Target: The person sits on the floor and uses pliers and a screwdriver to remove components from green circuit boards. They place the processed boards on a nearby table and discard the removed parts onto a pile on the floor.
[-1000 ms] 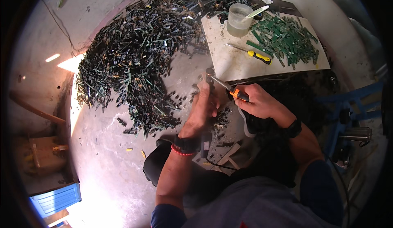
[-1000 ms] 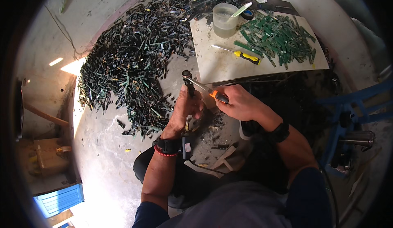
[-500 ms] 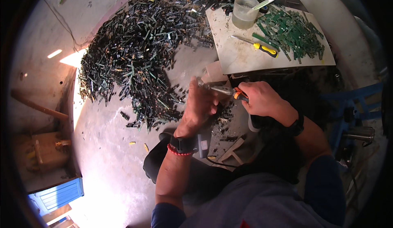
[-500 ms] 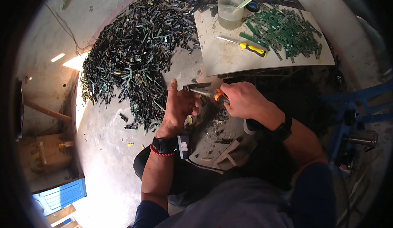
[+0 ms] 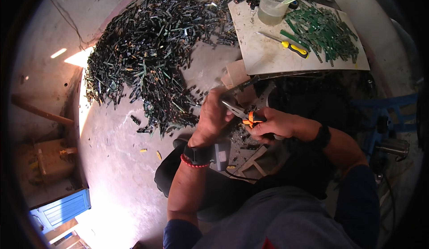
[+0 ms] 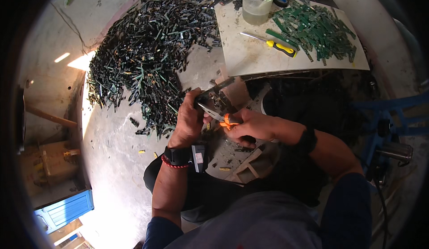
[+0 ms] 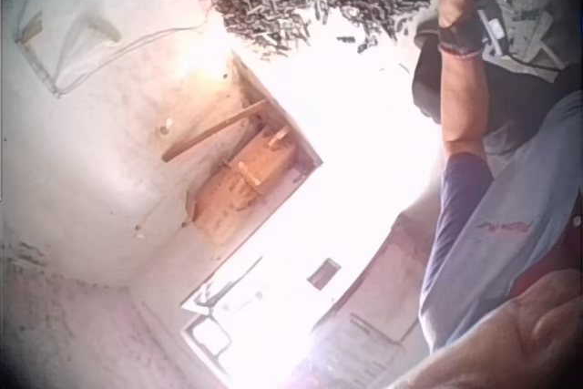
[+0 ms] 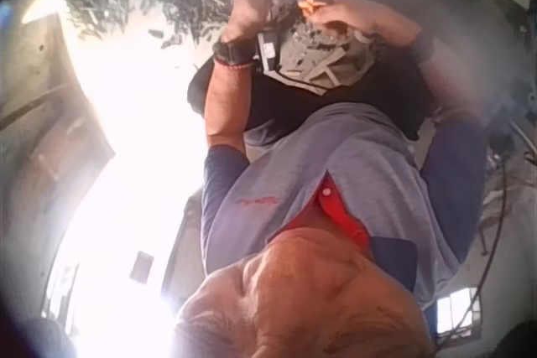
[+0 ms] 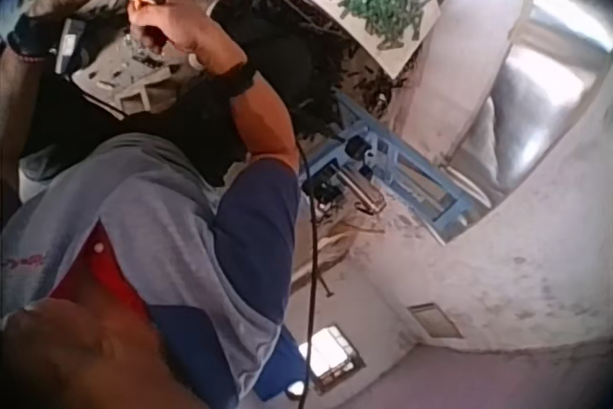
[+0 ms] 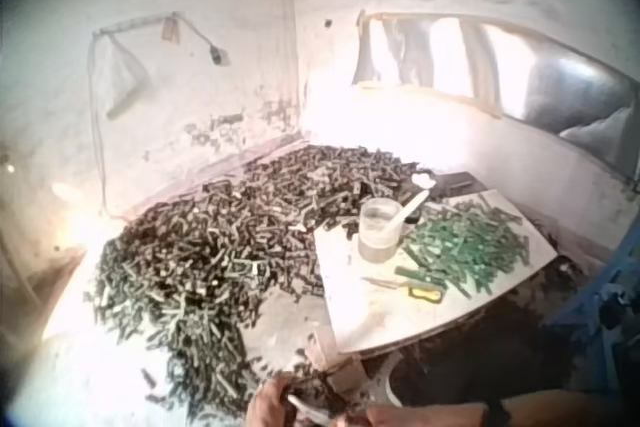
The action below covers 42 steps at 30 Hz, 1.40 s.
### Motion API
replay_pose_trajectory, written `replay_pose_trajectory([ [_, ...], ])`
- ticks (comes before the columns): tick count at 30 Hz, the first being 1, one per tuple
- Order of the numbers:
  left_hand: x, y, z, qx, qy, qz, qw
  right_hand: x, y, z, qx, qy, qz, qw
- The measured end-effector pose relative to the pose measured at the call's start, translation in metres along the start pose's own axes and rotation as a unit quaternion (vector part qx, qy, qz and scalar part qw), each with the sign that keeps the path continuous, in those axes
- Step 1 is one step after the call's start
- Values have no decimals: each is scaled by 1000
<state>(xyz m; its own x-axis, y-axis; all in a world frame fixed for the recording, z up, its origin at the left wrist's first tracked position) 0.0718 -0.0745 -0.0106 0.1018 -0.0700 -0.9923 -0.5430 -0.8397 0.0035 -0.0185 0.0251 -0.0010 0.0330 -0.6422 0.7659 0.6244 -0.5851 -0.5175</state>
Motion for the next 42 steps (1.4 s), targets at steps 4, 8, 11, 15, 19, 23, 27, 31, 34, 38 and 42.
replay_pose_trajectory([
  [4, 31, 7, 11, 2, -337, -148, 930, 13, 4, 18, 44, 158, -36, 986],
  [8, 2, 9, 39, 46, -607, -204, 767, 10, 10, 16, 109, 127, -35, 985],
  [11, -12, 12, 45, 131, -645, -190, 728, 5, 9, 13, 132, -33, 5, 991],
  [15, -19, 17, 35, 128, -645, -128, 742, 21, -7, 1, 68, -14, 2, 998],
  [19, -22, 15, 37, 123, -662, -132, 728, 29, -22, -8, 27, -12, 4, 1000],
  [23, -18, 17, 33, 124, -669, -117, 723, 31, -24, -13, 66, -77, -32, 994],
  [27, -13, 17, 33, 131, -655, -124, 734, 13, -27, -35, 34, -258, -8, 965],
  [31, -12, 18, 29, 132, -653, -117, 736, 23, -30, -36, 10, -135, -56, 989],
  [34, -15, 17, 33, 129, -641, -126, 746, 43, -30, -52, -92, -98, -147, 980],
  [38, -14, 15, 35, 130, -636, -138, 748, 66, -35, -63, -183, -106, -230, 950],
  [42, -15, 15, 36, 128, -622, -151, 757, 78, -43, -78, -306, -129, -256, 908],
])
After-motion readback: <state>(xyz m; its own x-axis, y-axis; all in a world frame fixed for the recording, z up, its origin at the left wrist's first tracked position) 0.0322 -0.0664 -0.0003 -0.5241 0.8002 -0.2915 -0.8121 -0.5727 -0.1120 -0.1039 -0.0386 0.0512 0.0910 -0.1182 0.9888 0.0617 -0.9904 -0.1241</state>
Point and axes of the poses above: each hand's wrist, its own y-axis towards the middle knuckle, its own z-axis out of the palm, x = y × z, the point moved 9 cm from there along y, towards the middle knuckle, and after that the axes turned 4 degrees about x, right-handed, at the moved point
